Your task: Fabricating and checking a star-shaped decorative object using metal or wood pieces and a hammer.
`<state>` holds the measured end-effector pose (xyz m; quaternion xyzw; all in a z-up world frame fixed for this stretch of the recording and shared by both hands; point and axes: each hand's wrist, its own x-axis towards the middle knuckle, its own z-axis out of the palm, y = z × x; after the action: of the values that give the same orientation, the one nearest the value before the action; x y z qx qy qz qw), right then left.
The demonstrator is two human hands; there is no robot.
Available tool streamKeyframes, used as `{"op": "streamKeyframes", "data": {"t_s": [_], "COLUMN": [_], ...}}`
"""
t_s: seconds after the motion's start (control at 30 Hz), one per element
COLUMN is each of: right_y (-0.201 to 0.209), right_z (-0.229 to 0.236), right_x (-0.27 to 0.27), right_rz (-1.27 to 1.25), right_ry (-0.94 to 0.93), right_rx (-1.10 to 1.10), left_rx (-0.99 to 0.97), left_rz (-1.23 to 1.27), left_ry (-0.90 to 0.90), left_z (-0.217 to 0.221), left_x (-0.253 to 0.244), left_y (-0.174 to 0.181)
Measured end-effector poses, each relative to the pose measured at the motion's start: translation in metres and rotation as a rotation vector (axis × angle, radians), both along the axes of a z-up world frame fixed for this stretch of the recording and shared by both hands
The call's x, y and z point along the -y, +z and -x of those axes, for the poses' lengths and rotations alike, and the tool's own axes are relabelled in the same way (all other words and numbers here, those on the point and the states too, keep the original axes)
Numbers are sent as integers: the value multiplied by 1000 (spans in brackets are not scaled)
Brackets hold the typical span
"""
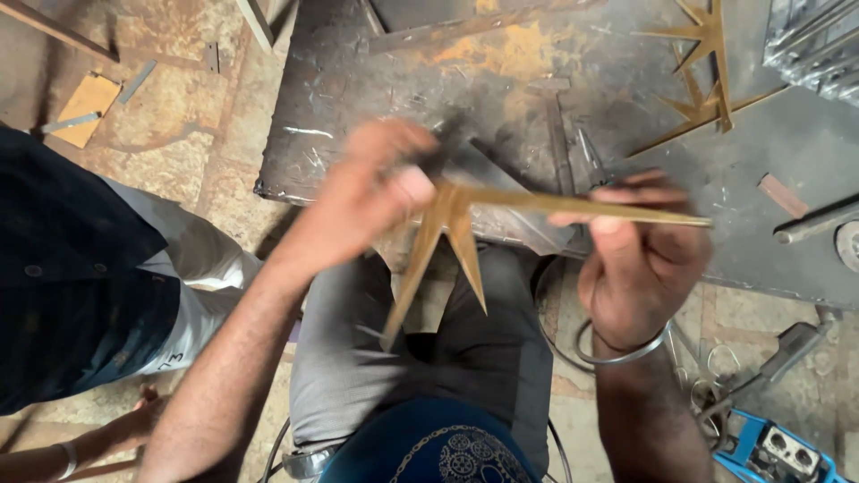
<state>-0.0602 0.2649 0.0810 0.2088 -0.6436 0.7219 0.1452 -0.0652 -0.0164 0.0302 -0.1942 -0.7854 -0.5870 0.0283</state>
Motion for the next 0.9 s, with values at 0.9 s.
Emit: {"op": "streamKeyframes", "data": {"t_s": [0.9], "right_y": [-53], "right_z": [-37], "right_x": [94], "right_rz": [-262], "right_ry": [-355], "right_rx": [-178], "left_rx": [291], "left_rz": [-907], "left_ry": [467], "left_z": [101], "left_x": [-97], "left_y": [-25]}}
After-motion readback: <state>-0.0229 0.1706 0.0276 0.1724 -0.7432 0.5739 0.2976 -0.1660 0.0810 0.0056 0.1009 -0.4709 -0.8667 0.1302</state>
